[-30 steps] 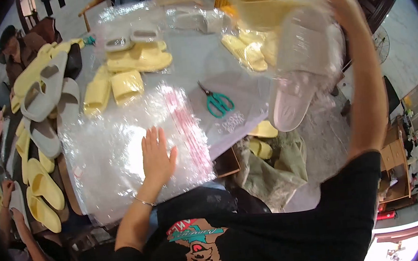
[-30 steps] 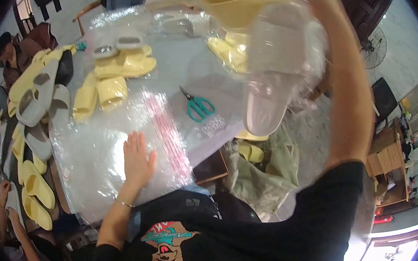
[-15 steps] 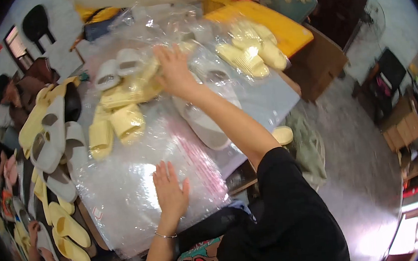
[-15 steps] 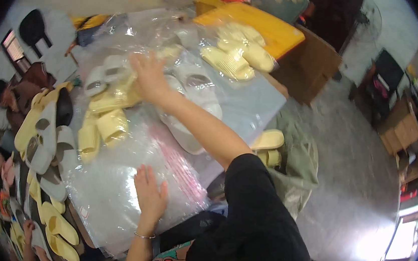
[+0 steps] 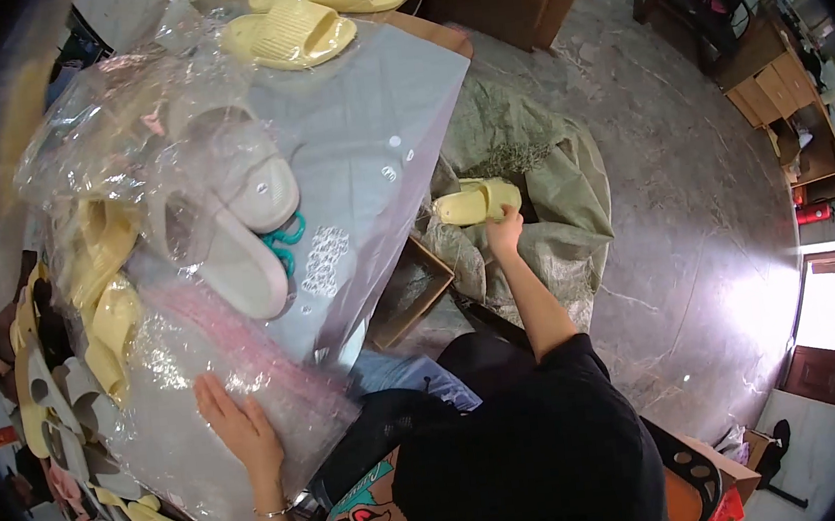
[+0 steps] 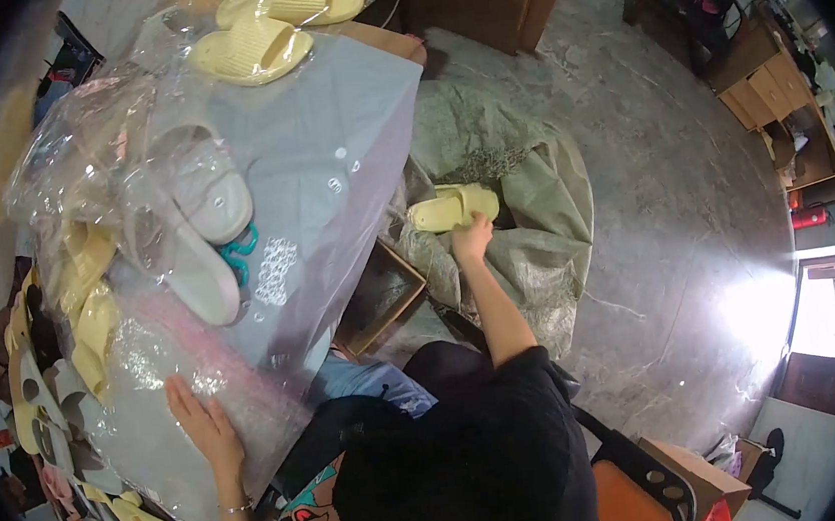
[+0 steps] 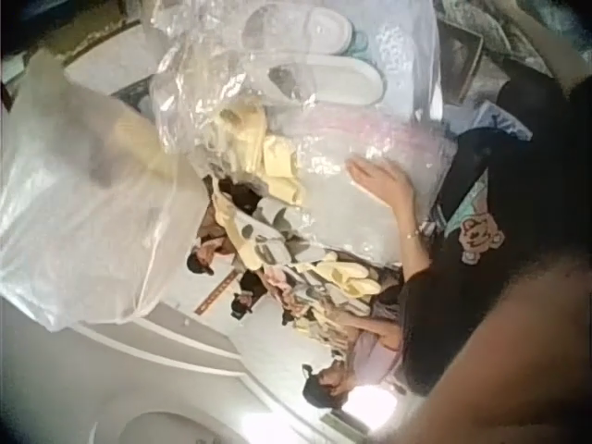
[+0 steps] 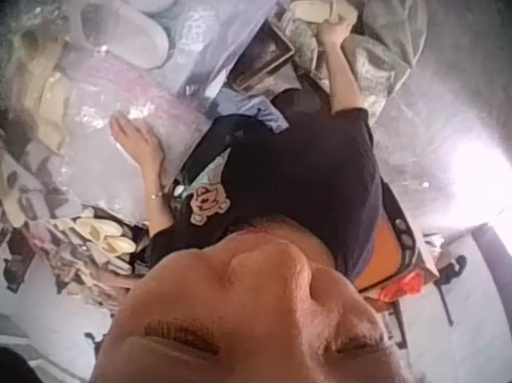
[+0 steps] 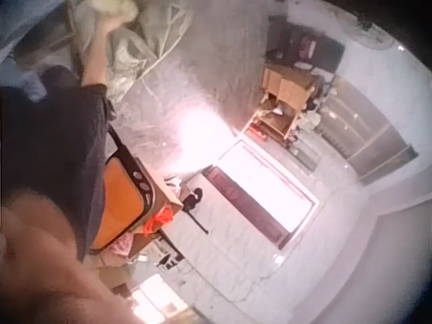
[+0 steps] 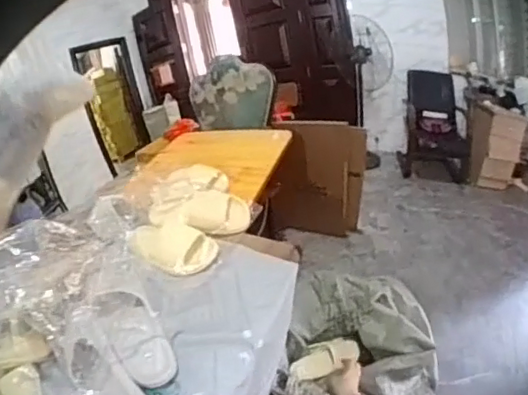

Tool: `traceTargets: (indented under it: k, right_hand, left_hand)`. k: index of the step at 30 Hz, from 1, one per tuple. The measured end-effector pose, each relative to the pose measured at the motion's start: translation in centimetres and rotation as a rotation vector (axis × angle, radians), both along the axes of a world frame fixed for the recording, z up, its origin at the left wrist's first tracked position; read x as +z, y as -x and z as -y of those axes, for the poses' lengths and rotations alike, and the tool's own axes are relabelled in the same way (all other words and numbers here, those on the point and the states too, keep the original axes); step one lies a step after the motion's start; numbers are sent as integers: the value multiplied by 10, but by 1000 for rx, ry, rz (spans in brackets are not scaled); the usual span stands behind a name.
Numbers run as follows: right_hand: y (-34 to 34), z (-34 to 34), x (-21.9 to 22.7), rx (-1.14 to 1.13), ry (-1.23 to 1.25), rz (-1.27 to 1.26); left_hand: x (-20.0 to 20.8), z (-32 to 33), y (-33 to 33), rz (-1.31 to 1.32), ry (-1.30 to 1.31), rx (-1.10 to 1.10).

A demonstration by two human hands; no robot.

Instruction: Packaging rubber slippers into individual plastic bags and organizing them.

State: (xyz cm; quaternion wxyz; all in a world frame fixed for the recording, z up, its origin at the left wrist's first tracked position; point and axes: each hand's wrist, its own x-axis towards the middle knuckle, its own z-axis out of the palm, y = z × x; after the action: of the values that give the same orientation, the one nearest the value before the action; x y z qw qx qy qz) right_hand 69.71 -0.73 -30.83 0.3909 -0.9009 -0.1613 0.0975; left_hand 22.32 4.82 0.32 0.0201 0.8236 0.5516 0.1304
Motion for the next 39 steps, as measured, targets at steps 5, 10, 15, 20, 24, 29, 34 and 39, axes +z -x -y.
traceTargets:
  k: [5,10,15,20,24,29,34,39]
  right_hand:
    - [-25,-13,-71,19,442,-193]
    - [-44,-19,-122,405,641,85]
    - [-55,-19,-186,752,1021,-277]
    - [-67,-8,-271,809,1093,-15]
    - [-126,13,-292,1119,1191,118]
    - [-59,10,-209,764,1233,192]
    - [-26,42,-120,136,506,25]
    - [-44,48,-53,135,-764,-579]
  left_hand:
    - [10,-1,2,-14,20,47]
    - [14,-3,-5,-15,39,91]
    - [17,6,1,-69,117,87]
    - [23,9,-10,-87,96,94]
    - [10,2,7,-22,126,96]
    - [17,10,-7,-65,99,95]
    - [18,5,-2,-43,142,83]
    - [12,1,4,-53,65,95]
